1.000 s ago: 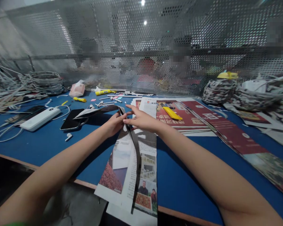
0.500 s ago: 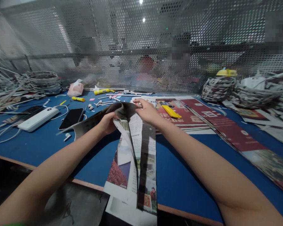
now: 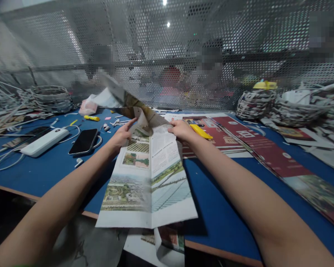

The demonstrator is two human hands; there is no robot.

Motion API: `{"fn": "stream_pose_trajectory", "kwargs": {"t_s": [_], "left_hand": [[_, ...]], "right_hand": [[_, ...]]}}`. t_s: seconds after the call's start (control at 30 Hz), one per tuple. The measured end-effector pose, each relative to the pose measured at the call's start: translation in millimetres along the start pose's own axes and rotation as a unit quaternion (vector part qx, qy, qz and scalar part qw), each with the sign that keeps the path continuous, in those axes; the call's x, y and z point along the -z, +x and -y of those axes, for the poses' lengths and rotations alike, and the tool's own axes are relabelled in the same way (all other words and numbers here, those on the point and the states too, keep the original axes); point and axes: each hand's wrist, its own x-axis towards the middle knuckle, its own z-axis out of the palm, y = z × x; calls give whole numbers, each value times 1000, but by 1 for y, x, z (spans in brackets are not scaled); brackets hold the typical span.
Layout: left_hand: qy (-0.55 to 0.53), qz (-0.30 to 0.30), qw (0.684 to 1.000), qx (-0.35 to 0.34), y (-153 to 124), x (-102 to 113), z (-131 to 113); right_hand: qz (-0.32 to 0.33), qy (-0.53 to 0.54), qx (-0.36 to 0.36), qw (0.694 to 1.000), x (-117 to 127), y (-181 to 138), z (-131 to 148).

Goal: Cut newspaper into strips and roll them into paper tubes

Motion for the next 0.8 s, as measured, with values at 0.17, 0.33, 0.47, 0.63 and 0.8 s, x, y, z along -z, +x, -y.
{"fn": "stream_pose_trajectory", "kwargs": {"t_s": [0.17,0.33,0.47,0.63,0.8], "left_hand": [[8,-11,999,-29,-1,4,-6],[-1,-15,999,-28,-4,3,-13],[-128,28,991,31,-8,-1,-17],[-61,133,984,106,-16,-15,-3],[122,140,977,100,-20,-25,19]], "right_hand": [[5,59,-31,998,6,5,-10],[26,80,-48,995,-2,4,-20],[26,44,-32,998,-14,1,-28],[27,2,21,999,-33,-4,-32],[-22,-39,62,997,-41,-9,-31]]}}
